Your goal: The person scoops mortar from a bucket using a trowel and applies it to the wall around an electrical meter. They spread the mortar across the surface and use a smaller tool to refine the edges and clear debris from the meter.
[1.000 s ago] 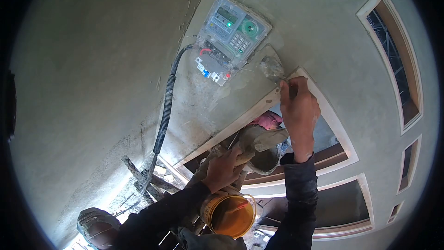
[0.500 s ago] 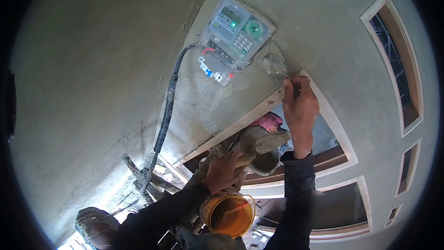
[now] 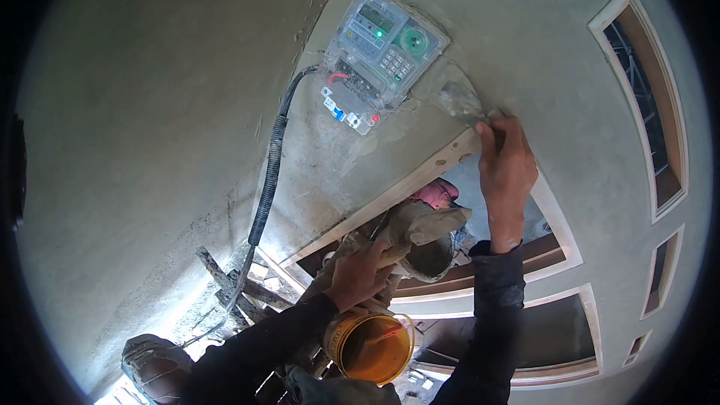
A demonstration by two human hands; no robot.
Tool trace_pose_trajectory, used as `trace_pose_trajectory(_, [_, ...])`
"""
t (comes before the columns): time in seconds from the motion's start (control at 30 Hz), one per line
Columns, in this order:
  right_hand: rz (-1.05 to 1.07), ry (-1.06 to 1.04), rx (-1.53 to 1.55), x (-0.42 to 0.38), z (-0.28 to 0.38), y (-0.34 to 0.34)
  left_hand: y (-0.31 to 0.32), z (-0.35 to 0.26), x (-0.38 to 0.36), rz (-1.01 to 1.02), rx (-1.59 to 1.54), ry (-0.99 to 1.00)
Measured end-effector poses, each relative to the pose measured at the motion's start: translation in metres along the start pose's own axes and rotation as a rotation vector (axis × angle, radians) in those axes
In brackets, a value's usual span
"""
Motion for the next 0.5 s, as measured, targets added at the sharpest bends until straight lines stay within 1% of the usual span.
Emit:
trace_pose_trajectory(0.03, [-0.003,-0.004,0.0,-0.002,-0.001,-0.007,0.0,0.0,0.002,-0.004,-0.002,0.003])
trace_pose_trajectory(0.1, [-0.02,0.067,-0.025,-0.011,0.001,-0.031,-0.001,0.001,0.003,-0.016,-0.012,-0.027])
trace_pose_trajectory(0.13, [-0.021,0.066,-0.024,-0.012,0.008,-0.044,-0.003,-0.001,0.005,-0.017,-0.012,-0.026])
trace_pose_trajectory(0.2, [-0.013,0.13,-0.085,-0.022,0.023,-0.074,-0.01,-0.006,0.011,-0.007,-0.014,-0.078])
trace_pose_trajectory(0.23, [-0.008,0.139,-0.095,-0.032,0.019,-0.085,-0.013,-0.009,0.014,0.008,-0.016,-0.079])
trace_pose_trajectory(0.3, [0.223,0.506,0.215,-0.061,-0.001,-0.106,-0.02,-0.012,0.02,-0.023,0.0,-0.09])
trace_pose_trajectory(0.33, [0.203,0.692,0.341,-0.089,-0.012,-0.11,-0.02,-0.01,0.021,-0.006,0.005,-0.11])
trace_pose_trajectory(0.37, [0.205,0.718,0.319,-0.113,-0.022,-0.117,-0.021,-0.011,0.022,0.028,0.002,-0.112])
trace_pose_trajectory(0.43, [0.338,1.02,0.451,-0.159,-0.037,-0.132,-0.024,-0.016,0.025,-0.001,0.042,-0.078])
trace_pose_trajectory(0.47, [0.334,1.037,0.433,-0.175,-0.038,-0.136,-0.024,-0.017,0.024,0.036,0.046,-0.129])
trace_pose_trajectory(0.5, [0.331,1.053,0.419,-0.188,-0.035,-0.133,-0.023,-0.019,0.023,0.078,0.04,-0.128])
Point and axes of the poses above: each hand's wrist, its own x-axis towards the middle knuckle, its own y-axis out of the palm, z = x × y, the point moved 2 cm from there along x, towards the middle knuckle, and after that the axes turned 15 degrees about -z, right-handed, at the moved point
